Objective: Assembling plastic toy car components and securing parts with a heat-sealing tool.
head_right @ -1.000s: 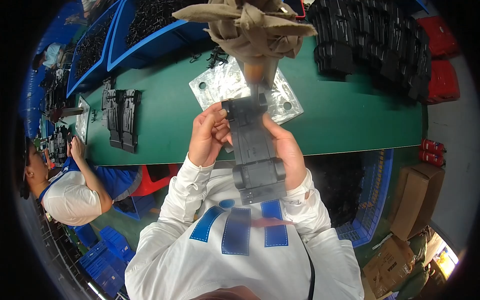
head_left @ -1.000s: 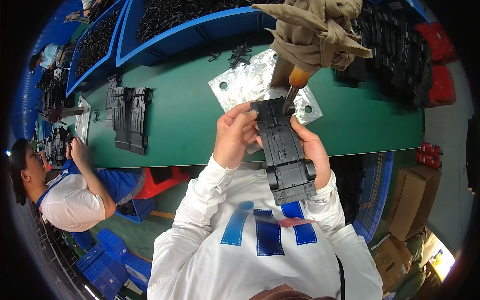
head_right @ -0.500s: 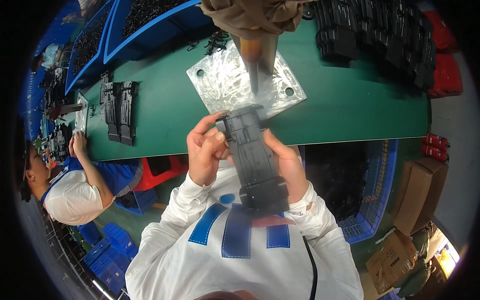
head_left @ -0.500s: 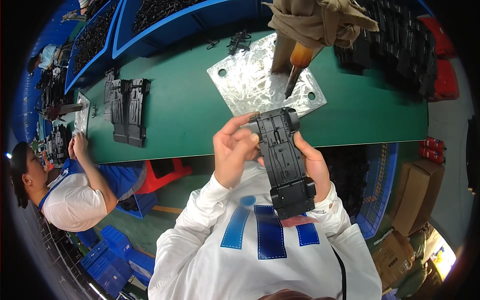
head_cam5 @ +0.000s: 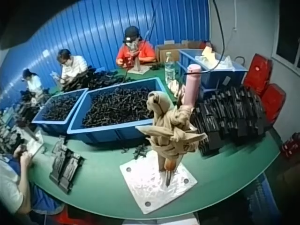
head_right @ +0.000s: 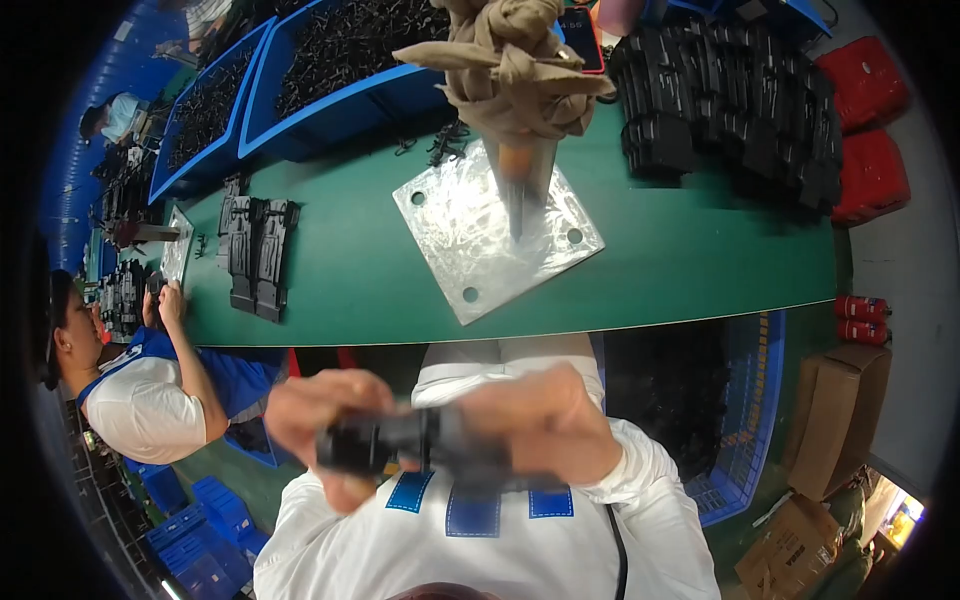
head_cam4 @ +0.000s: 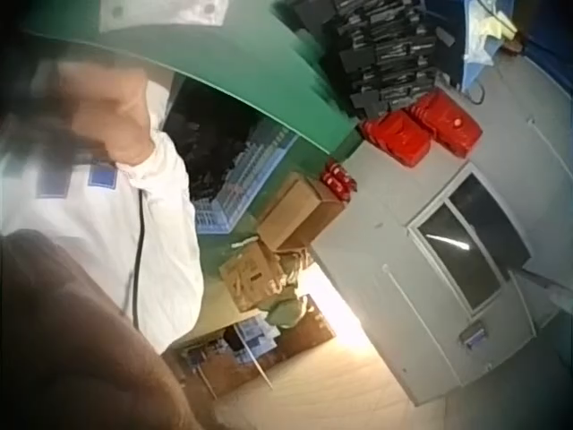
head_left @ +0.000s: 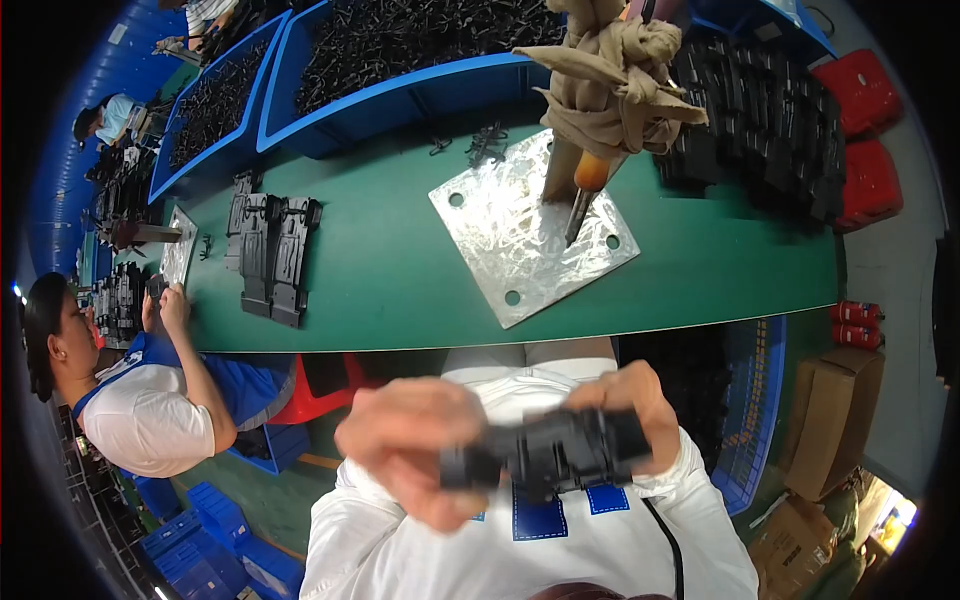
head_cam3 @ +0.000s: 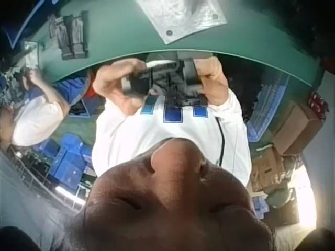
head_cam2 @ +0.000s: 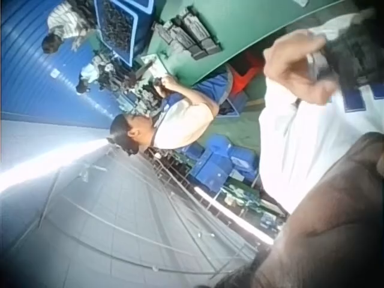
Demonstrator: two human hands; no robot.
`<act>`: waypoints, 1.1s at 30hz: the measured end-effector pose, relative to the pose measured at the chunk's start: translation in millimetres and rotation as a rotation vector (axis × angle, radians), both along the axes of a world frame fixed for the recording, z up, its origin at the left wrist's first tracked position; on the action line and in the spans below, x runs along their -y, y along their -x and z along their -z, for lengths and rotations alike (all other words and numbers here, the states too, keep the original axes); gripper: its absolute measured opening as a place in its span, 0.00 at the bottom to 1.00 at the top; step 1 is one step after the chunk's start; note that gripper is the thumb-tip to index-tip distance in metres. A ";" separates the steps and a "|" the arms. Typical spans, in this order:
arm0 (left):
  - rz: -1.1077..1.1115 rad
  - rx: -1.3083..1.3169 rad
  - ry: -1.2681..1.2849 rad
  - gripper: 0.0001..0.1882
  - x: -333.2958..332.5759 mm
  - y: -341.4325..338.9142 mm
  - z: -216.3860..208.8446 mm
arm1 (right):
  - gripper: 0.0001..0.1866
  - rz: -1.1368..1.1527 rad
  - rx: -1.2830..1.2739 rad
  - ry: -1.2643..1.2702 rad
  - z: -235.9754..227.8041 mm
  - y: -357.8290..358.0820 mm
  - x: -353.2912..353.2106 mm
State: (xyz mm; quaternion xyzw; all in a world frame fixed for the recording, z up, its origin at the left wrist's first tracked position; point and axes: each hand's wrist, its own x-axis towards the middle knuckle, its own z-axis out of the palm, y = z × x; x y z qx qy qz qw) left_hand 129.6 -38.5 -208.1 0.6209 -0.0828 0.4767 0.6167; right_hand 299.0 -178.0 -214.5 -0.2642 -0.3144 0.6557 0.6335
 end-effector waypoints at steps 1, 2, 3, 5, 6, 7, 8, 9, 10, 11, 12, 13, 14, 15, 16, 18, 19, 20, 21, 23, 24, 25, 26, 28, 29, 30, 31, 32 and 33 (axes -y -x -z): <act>0.021 -0.024 -0.078 0.17 -0.8 3.4 -13.7 | 0.19 -0.047 -0.155 -0.078 -4.0 0.1 2.4; -0.012 0.066 -0.015 0.13 9.0 -0.6 -23.0 | 0.16 -0.027 -0.244 -0.151 -8.7 5.3 2.9; -0.010 0.064 0.007 0.13 13.8 -3.0 -28.5 | 0.14 0.007 -0.330 -0.218 -9.2 10.2 4.4; 0.159 -0.062 -0.086 0.25 3.2 4.0 -33.7 | 0.12 0.032 -0.398 -0.289 -5.5 13.6 2.3; 0.241 -0.109 -0.103 0.27 -2.0 11.4 -36.8 | 0.12 0.018 -0.387 -0.332 -5.6 14.0 0.9; 0.239 -0.107 -0.103 0.27 -0.7 12.2 -36.4 | 0.12 0.004 -0.376 -0.374 -5.8 14.3 -0.6; 0.213 -0.095 -0.093 0.27 0.9 12.7 -35.0 | 0.11 0.008 -0.390 -0.393 -6.0 14.6 -2.4; 0.183 -0.083 -0.082 0.27 1.9 14.3 -33.9 | 0.11 0.004 -0.389 -0.392 -6.7 15.1 -3.1; 0.180 -0.081 -0.081 0.27 0.9 15.6 -32.4 | 0.11 -0.002 -0.385 -0.395 -7.3 15.4 -3.7; 0.194 -0.066 -0.093 0.27 -0.9 17.1 -30.7 | 0.11 -0.007 -0.380 -0.398 -7.8 15.7 -4.3; 0.205 -0.052 -0.106 0.27 -2.1 18.5 -30.2 | 0.11 -0.012 -0.379 -0.397 -8.1 16.0 -4.9; 0.201 -0.050 -0.105 0.27 -2.4 18.9 -30.3 | 0.11 -0.017 -0.380 -0.385 -8.1 16.4 -5.1; 0.196 -0.052 -0.098 0.27 -2.4 18.9 -30.4 | 0.11 -0.023 -0.382 -0.372 -8.1 16.7 -5.5; 0.190 -0.052 -0.090 0.28 -2.7 19.3 -30.2 | 0.11 -0.028 -0.379 -0.369 -7.8 16.7 -6.6; 0.186 -0.049 -0.088 0.28 -3.3 20.1 -30.3 | 0.11 -0.033 -0.367 -0.359 -7.5 16.8 -7.7; 0.171 -0.057 -0.077 0.29 -5.1 22.1 -30.0 | 0.12 -0.040 -0.351 -0.344 -7.6 18.4 -9.7; 0.169 -0.052 -0.072 0.29 -7.1 23.9 -28.5 | 0.12 -0.036 -0.360 -0.318 -8.0 20.2 -10.2; 0.181 -0.045 -0.074 0.30 -9.9 26.2 -26.4 | 0.12 -0.031 -0.367 -0.291 -8.2 21.7 -11.2; 0.193 -0.037 -0.075 0.30 -12.5 28.4 -24.6 | 0.12 -0.032 -0.363 -0.284 -8.3 23.0 -13.4; 0.190 -0.029 -0.068 0.30 -16.2 32.0 -21.8 | 0.12 -0.043 -0.372 -0.283 -8.1 26.0 -18.4; 0.185 -0.028 -0.068 0.30 -18.4 33.4 -20.9 | 0.12 -0.045 -0.369 -0.276 -7.7 27.9 -20.8; 0.184 -0.025 -0.062 0.30 -19.5 33.3 -19.8 | 0.12 -0.029 -0.372 -0.273 -7.2 30.0 -22.8; 0.133 -0.011 -0.047 0.29 -19.4 31.1 -18.8 | 0.12 -0.013 -0.375 -0.269 -6.9 31.6 -24.8; -0.019 0.068 0.039 0.20 -12.2 25.0 -17.7 | 0.13 -0.028 -0.344 -0.205 -9.4 32.3 -27.8; -0.111 0.135 0.110 0.12 -9.1 22.0 -15.2 | 0.13 -0.036 -0.312 -0.148 -11.3 32.1 -29.1; -0.124 0.136 0.130 0.12 -11.2 23.8 -14.4 | 0.14 -0.009 -0.305 -0.074 -15.4 33.1 -28.5; -0.077 0.085 0.061 0.13 -22.7 30.1 -4.6 | 0.14 0.052 -0.281 -0.006 -10.1 36.6 -29.0; -0.140 0.066 0.063 0.17 -24.7 32.1 9.9 | 0.18 -0.074 0.018 0.067 -6.6 20.5 -32.5; -0.259 -0.002 0.246 0.24 -16.4 31.6 16.0 | 0.28 0.063 -0.038 0.338 -6.5 32.1 -28.5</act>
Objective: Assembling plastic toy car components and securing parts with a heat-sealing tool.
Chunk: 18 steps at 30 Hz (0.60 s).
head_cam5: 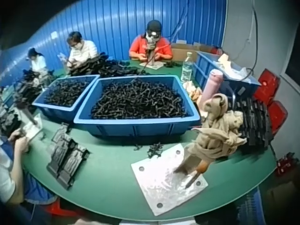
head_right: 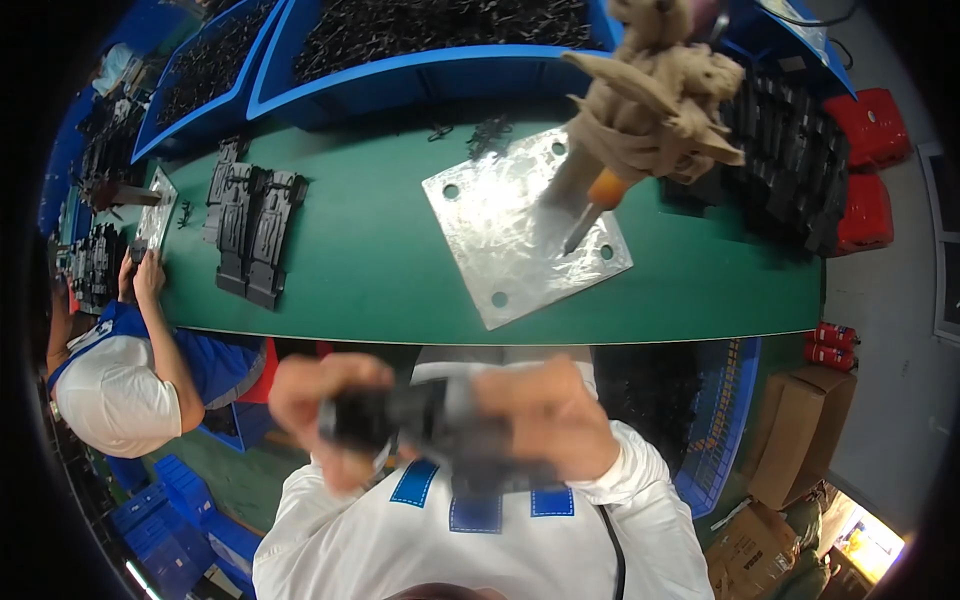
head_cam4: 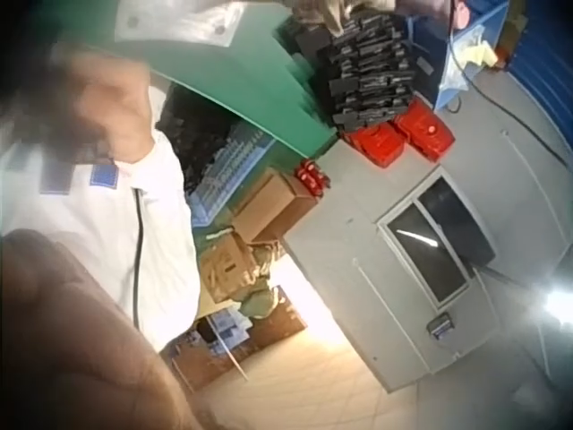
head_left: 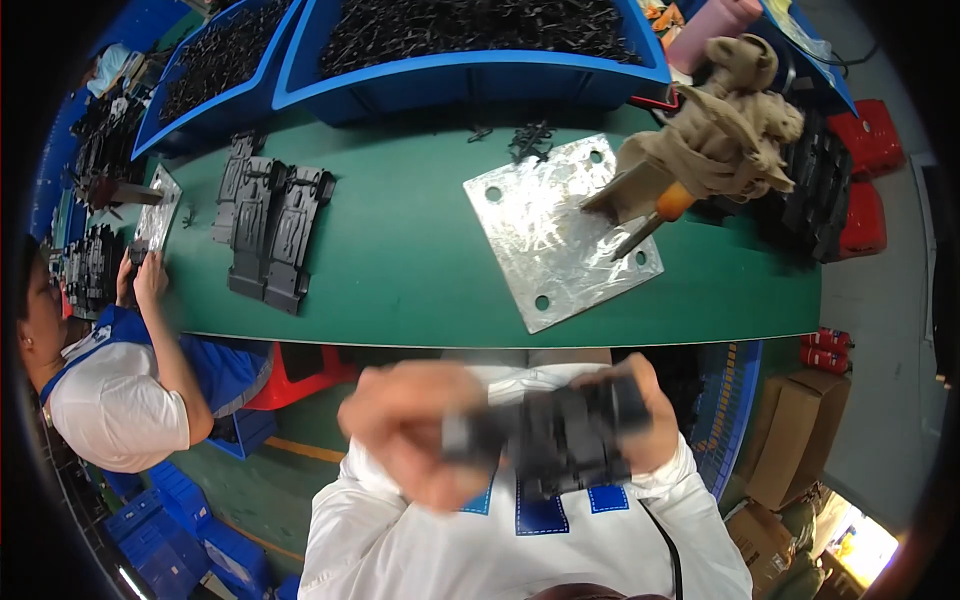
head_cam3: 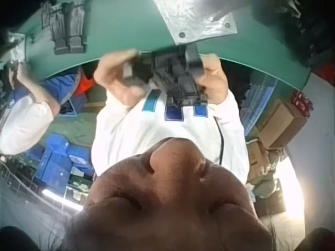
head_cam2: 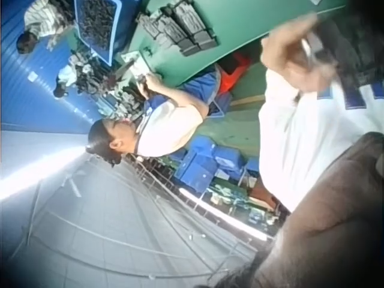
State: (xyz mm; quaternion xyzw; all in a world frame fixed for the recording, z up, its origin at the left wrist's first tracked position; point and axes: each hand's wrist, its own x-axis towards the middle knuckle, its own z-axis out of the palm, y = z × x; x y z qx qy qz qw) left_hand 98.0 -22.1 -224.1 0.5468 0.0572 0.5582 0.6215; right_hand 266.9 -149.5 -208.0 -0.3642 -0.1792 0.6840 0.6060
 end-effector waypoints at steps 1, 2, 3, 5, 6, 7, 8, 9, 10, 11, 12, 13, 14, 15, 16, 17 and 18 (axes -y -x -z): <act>-0.125 -0.441 -0.252 0.31 -12.8 6.3 -8.5 | 0.38 0.072 -0.020 0.125 5.7 2.6 -10.8; 0.167 -0.259 0.336 0.32 -8.7 6.1 0.8 | 0.39 0.070 -0.226 0.159 4.0 5.9 -23.0; 0.103 -0.417 0.422 0.30 -15.3 5.4 10.8 | 0.37 -0.005 -0.191 0.199 15.3 4.5 -29.1; 0.281 -0.248 0.660 0.28 -24.9 -2.4 18.5 | 0.33 0.125 -0.256 0.279 15.6 13.6 -46.3; 0.256 -0.266 0.706 0.27 -26.3 -4.2 22.4 | 0.31 0.136 -0.427 0.321 21.0 13.9 -50.6; 0.231 -0.284 0.753 0.27 -27.7 -4.2 27.2 | 0.31 0.134 -0.428 0.335 22.2 15.0 -54.8; 0.227 -0.310 0.769 0.25 -29.6 -1.0 35.3 | 0.31 0.139 -0.472 0.367 22.7 16.8 -58.9; 0.228 -0.307 0.781 0.25 -31.6 1.0 40.4 | 0.31 0.147 -0.514 0.397 23.3 18.5 -62.1; 0.227 -0.303 0.788 0.25 -33.4 2.9 44.9 | 0.31 0.150 -0.531 0.408 25.2 20.3 -64.2; 0.226 -0.299 0.794 0.24 -34.7 4.8 48.2 | 0.31 0.151 -0.527 0.420 25.5 23.1 -66.7; 0.196 -0.308 0.798 0.24 -36.3 4.7 46.0 | 0.31 0.166 -0.520 0.419 25.0 26.0 -70.8; 0.192 -0.303 0.806 0.24 -37.9 7.7 48.4 | 0.31 0.179 -0.513 0.418 24.6 28.5 -73.6; 0.211 -0.293 0.797 0.24 -39.6 11.6 51.1 | 0.31 0.174 -0.509 0.425 24.3 30.5 -75.0; 0.233 -0.284 0.784 0.24 -42.7 14.9 52.7 | 0.30 0.185 -0.502 0.423 23.8 33.4 -76.8; 0.232 -0.281 0.785 0.24 -44.8 16.3 52.7 | 0.30 0.194 -0.496 0.419 23.0 36.3 -78.4; 0.251 -0.255 0.772 0.25 -46.3 17.0 52.0 | 0.30 0.192 -0.494 0.419 24.3 37.6 -78.2; 0.268 -0.230 0.757 0.26 -48.8 18.2 51.3 | 0.30 0.172 -0.323 0.350 27.7 37.3 -76.7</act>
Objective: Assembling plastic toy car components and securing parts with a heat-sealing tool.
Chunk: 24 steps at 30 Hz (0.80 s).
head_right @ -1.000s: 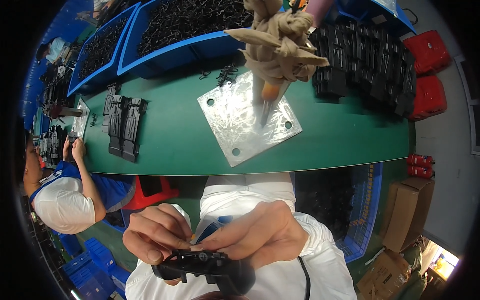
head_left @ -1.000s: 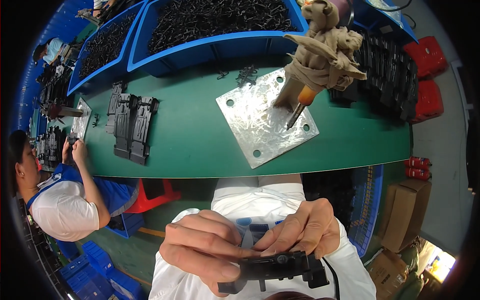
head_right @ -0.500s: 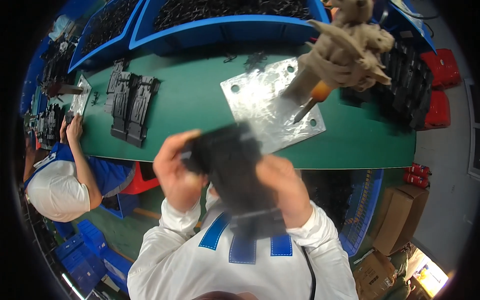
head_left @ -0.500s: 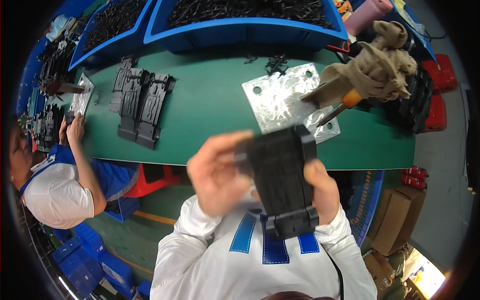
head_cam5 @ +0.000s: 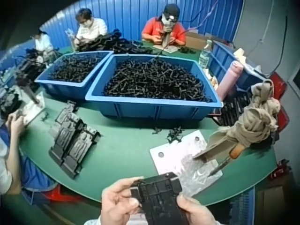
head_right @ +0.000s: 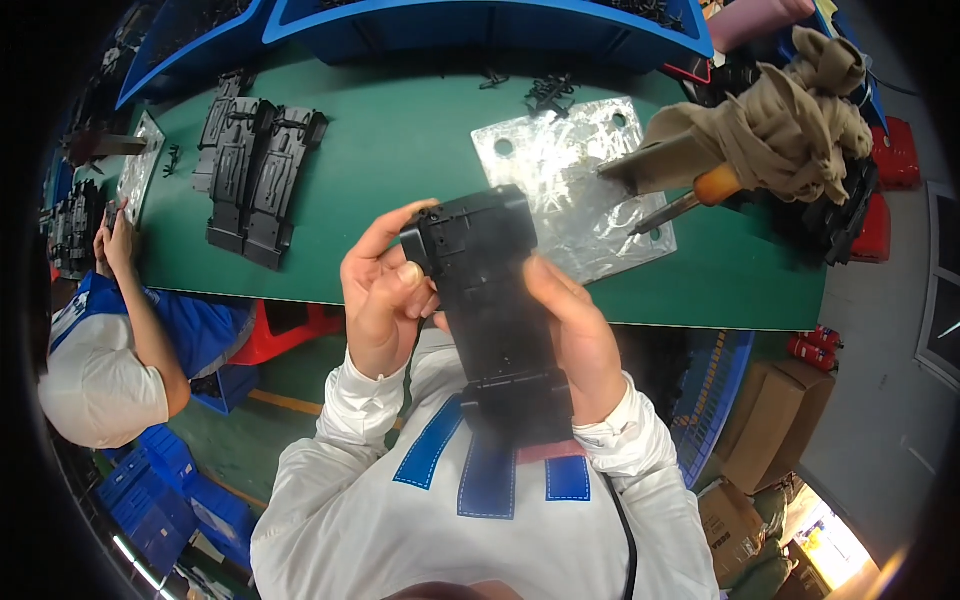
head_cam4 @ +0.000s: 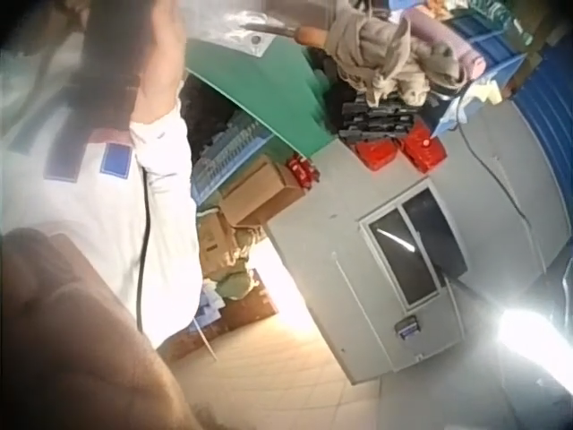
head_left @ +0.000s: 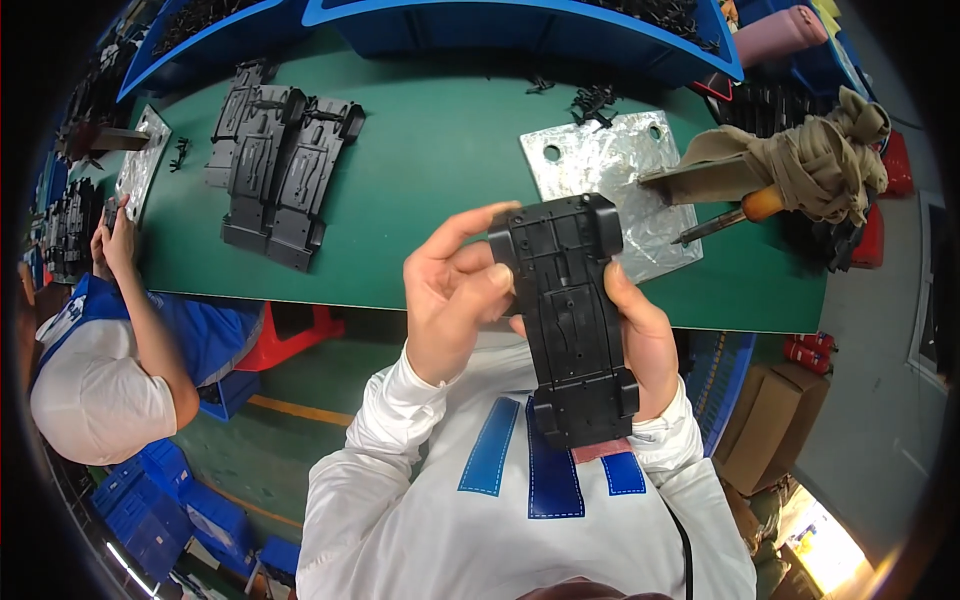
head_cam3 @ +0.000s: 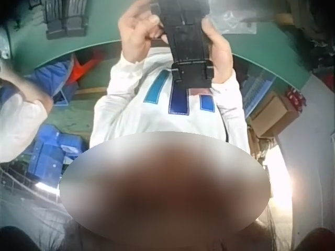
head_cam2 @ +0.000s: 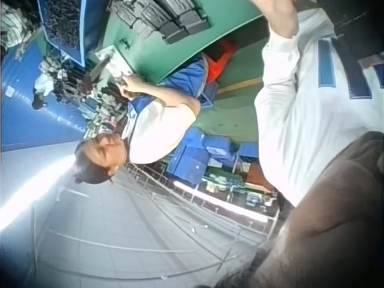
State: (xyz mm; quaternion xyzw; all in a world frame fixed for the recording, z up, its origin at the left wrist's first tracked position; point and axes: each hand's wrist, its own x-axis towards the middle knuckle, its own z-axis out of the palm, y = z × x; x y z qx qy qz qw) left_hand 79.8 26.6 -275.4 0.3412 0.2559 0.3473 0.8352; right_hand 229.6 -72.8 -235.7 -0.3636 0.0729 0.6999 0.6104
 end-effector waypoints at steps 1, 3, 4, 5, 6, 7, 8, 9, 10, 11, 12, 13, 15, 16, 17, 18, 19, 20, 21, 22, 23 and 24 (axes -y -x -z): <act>0.036 0.060 -0.013 0.26 -2.8 1.9 0.5 | 0.30 -0.039 0.170 -0.062 1.3 0.7 1.1; 0.125 0.208 -0.047 0.27 -9.7 5.8 9.1 | 0.25 -0.070 0.469 -0.204 2.8 -0.4 9.0; 0.132 0.217 -0.113 0.27 -10.9 9.0 15.4 | 0.21 -0.115 0.571 -0.341 8.8 -6.1 16.3; 0.142 0.225 -0.180 0.27 -11.4 12.6 21.4 | 0.17 -0.097 0.693 -0.394 11.9 -7.0 20.5; 0.166 0.249 -0.180 0.26 -10.7 16.9 25.9 | 0.16 -0.093 0.799 -0.508 15.4 -10.8 22.5; 0.169 0.243 -0.186 0.26 -10.8 17.5 29.1 | 0.17 -0.085 0.905 -0.622 17.3 -14.4 22.8; 0.210 0.307 -0.238 0.26 -11.9 16.0 31.8 | 0.20 -0.079 0.925 -0.644 15.6 -15.9 22.6; 0.254 0.374 -0.290 0.26 -13.4 13.0 32.7 | 0.20 -0.082 0.946 -0.672 14.8 -19.5 23.1; 0.272 0.403 -0.287 0.24 -14.0 10.7 31.1 | 0.20 -0.084 0.968 -0.700 13.7 -22.6 24.3; 0.283 0.400 -0.291 0.24 -12.8 9.3 28.8 | 0.21 -0.079 0.992 -0.727 11.2 -24.3 25.5; 0.285 0.401 -0.318 0.23 -12.5 6.2 27.1 | 0.21 -0.100 1.057 -0.741 7.6 -26.7 25.0; 0.288 0.401 -0.345 0.22 -13.2 2.3 25.8 | 0.21 -0.121 1.121 -0.754 3.7 -29.3 24.4; 0.322 0.420 -0.344 0.22 -11.9 -3.0 31.9 | 0.20 -0.130 1.195 -0.786 -2.1 -33.0 20.9; 0.286 0.372 -0.327 0.22 -8.3 -3.8 35.3 | 0.20 -0.146 1.249 -0.807 -6.0 -33.8 20.0; 0.250 0.324 -0.311 0.22 -5.6 -5.0 37.4 | 0.20 -0.164 1.303 -0.828 -8.5 -34.9 21.3; 0.249 0.230 -0.420 0.20 -4.8 -6.7 38.5 | 0.20 -0.185 1.331 -0.818 -9.0 -36.7 23.3; 0.254 0.226 -0.423 0.20 -2.5 -8.3 37.2 | 0.20 -0.178 1.329 -0.819 -8.1 -37.5 25.4; 0.235 0.140 -0.448 0.22 2.1 -9.3 33.8 | 0.20 -0.170 1.376 -0.806 -7.3 -37.2 27.4; 0.215 0.064 -0.477 0.23 5.5 -13.0 30.1 | 0.20 -0.162 1.433 -0.794 -6.9 -38.6 27.8; 0.235 0.019 -0.266 0.29 15.4 -15.4 22.1 | 0.19 -0.123 1.482 -0.777 -2.2 -39.5 29.3; 0.240 0.003 -0.267 0.31 20.7 -20.5 16.0 | 0.18 -0.110 1.526 -0.719 3.0 -41.6 33.6; 0.245 -0.021 -0.261 0.33 28.7 -20.5 11.7 | 0.18 -0.098 1.559 -0.656 8.3 -39.6 39.9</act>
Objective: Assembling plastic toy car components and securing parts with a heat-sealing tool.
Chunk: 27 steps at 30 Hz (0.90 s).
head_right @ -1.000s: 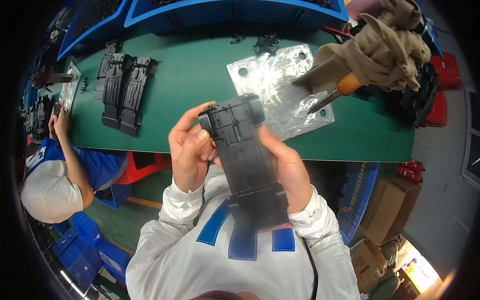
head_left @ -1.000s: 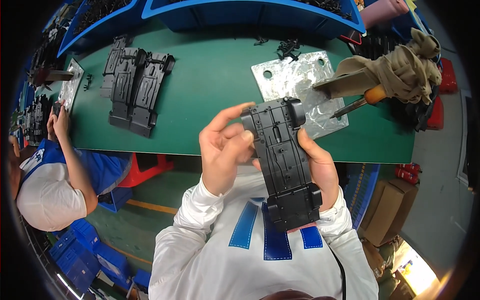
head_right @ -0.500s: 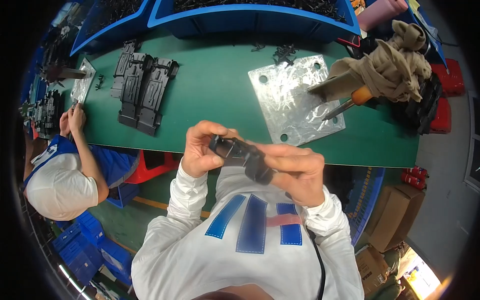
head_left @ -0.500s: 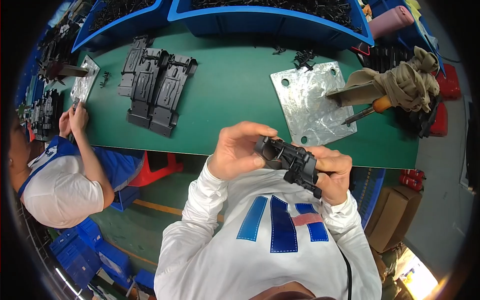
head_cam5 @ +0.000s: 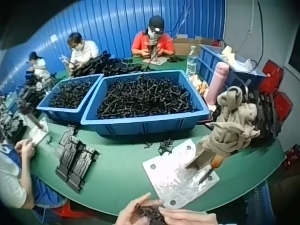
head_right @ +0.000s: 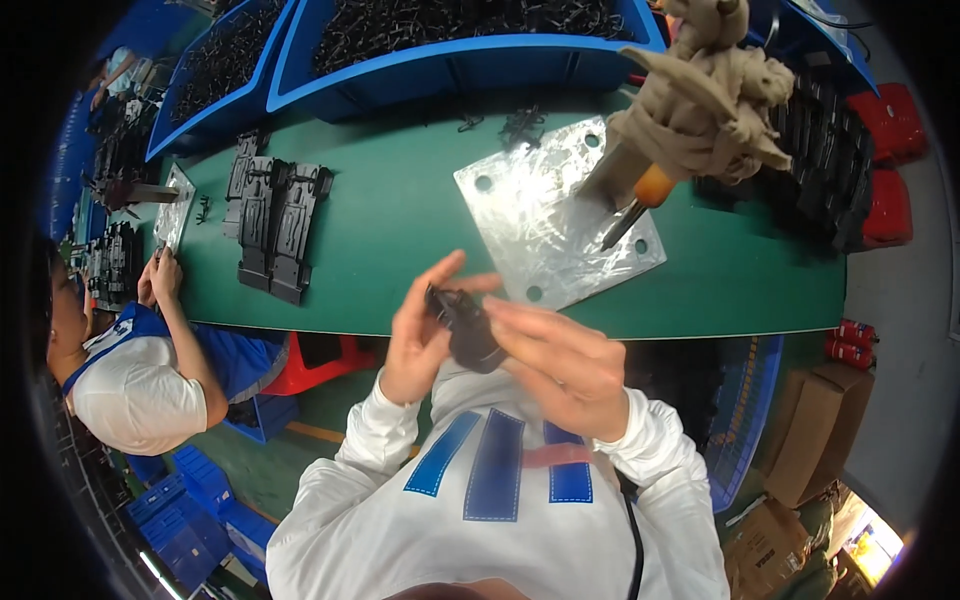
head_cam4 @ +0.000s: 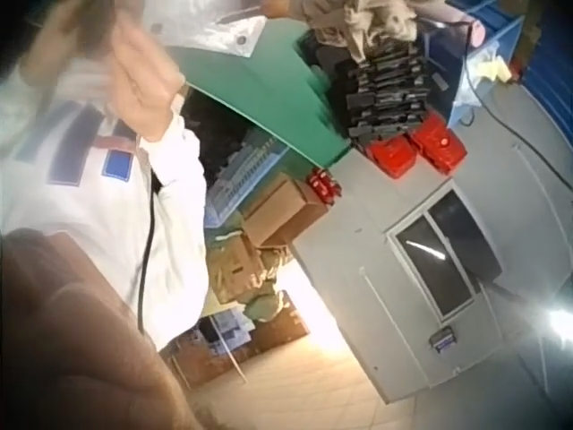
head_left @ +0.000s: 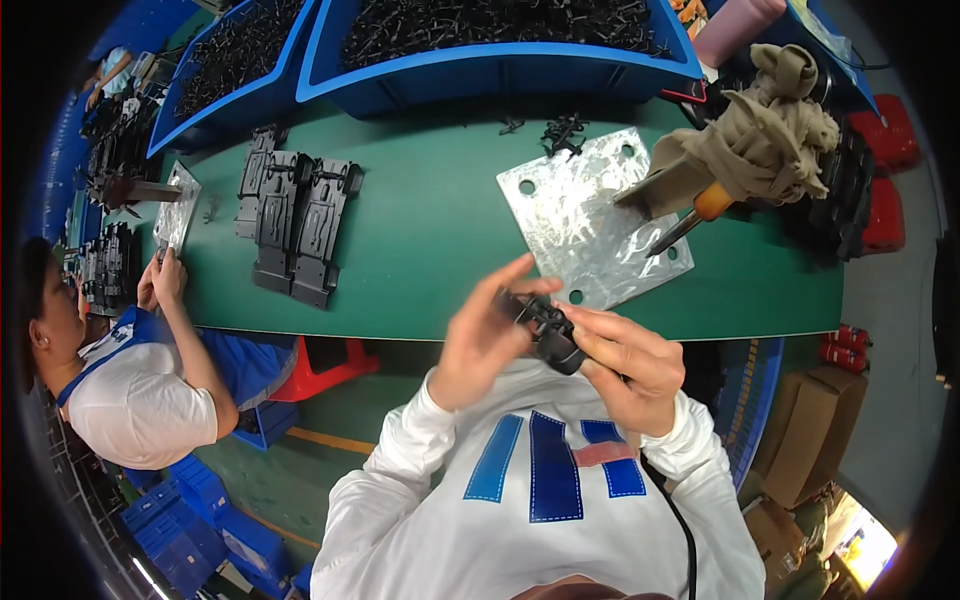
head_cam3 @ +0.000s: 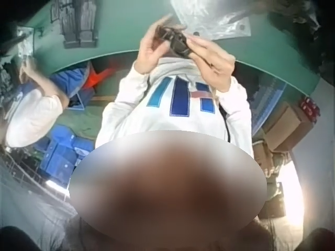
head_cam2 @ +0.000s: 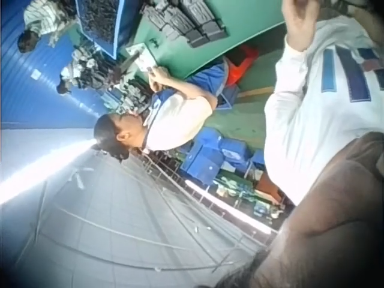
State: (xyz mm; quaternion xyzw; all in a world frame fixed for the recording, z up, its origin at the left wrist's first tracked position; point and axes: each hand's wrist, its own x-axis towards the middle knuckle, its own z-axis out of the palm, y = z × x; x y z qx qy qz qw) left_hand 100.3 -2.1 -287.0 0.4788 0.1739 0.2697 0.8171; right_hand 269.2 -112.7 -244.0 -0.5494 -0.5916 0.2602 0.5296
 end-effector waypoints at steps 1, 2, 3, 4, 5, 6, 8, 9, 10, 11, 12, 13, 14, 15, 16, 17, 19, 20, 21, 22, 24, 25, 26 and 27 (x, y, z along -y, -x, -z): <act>0.037 -0.034 0.021 0.36 8.8 -0.5 0.1 | 0.17 0.039 0.016 -0.016 4.5 -0.2 2.4; 0.079 -0.071 -0.008 0.38 17.2 -0.9 2.8 | 0.17 0.032 0.012 -0.023 7.7 -2.0 5.2; 0.095 -0.064 0.002 0.37 26.8 0.3 5.2 | 0.16 0.043 0.033 -0.055 9.8 -0.9 8.1; 0.112 -0.057 0.013 0.36 33.7 1.7 10.5 | 0.16 0.055 0.053 -0.084 12.1 -0.8 10.1; 0.117 -0.183 -0.203 0.34 36.0 5.8 17.2 | 0.17 0.024 0.063 -0.112 10.7 -1.7 10.6; 0.113 -0.190 -0.221 0.33 38.3 4.5 16.6 | 0.19 -0.015 0.086 -0.172 10.0 -3.8 10.5; 0.156 -0.186 -0.218 0.31 38.7 -0.4 18.4 | 0.21 -0.065 0.112 -0.256 6.1 -4.7 11.5; 0.144 -0.209 -0.223 0.31 39.2 -3.0 17.2 | 0.21 -0.075 0.089 -0.266 5.0 -5.0 11.9; 0.154 -0.175 -0.277 0.30 40.5 -5.7 15.5 | 0.21 -0.092 0.123 -0.298 4.2 -5.4 12.4; 0.165 -0.142 -0.331 0.30 41.9 -7.4 13.9 | 0.20 -0.108 0.155 -0.333 3.7 -5.0 13.3; 0.178 -0.108 -0.290 0.29 39.6 -9.0 14.1 | 0.20 -0.093 0.162 -0.356 3.1 -4.4 13.7; 0.170 -0.132 -0.302 0.29 42.3 -10.6 10.2 | 0.20 -0.095 0.162 -0.370 2.0 -4.7 13.8; 0.149 -0.104 -0.168 0.29 46.3 -12.5 5.1 | 0.20 -0.096 0.163 -0.384 2.1 -5.0 13.6; 0.134 -0.071 -0.028 0.29 49.3 -14.0 1.3 | 0.22 -0.110 0.128 -0.375 3.5 -5.6 14.6; 0.137 -0.131 -0.244 0.29 43.8 -16.0 -1.4 | 0.22 -0.106 0.021 -0.330 5.1 -3.4 13.4; 0.153 -0.188 -0.331 0.29 41.1 -15.7 -7.3 | 0.23 -0.102 -0.083 -0.282 6.7 -0.7 10.6; 0.144 -0.326 -0.493 0.28 44.3 -5.1 -1.7 | 0.22 -0.124 -0.261 -0.269 4.4 0.6 3.3; 0.168 -0.334 -0.407 0.27 49.1 1.6 -1.7 | 0.22 -0.127 -0.331 -0.244 4.5 2.3 2.0; 0.193 -0.334 -0.323 0.26 49.2 2.6 -6.6 | 0.23 -0.127 -0.395 -0.219 4.5 4.4 0.4; 0.151 -0.328 -0.377 0.24 49.8 -0.4 -6.1 | 0.21 -0.093 -0.417 -0.183 0.6 6.9 0.0; 0.137 -0.307 -0.310 0.23 51.8 -3.4 4.4 | 0.21 -0.058 -0.408 -0.169 -0.2 9.3 -2.5; 0.115 -0.285 -0.248 0.23 51.8 -3.7 7.6 | 0.20 -0.031 -0.397 -0.159 -0.8 10.5 -4.7; 0.093 -0.260 -0.329 0.23 52.3 -0.7 7.5 | 0.20 -0.010 -0.410 -0.151 -1.7 12.3 -7.3; 0.094 -0.256 -0.326 0.23 53.6 1.1 11.8 | 0.20 -0.008 -0.407 -0.149 -1.6 14.2 -8.8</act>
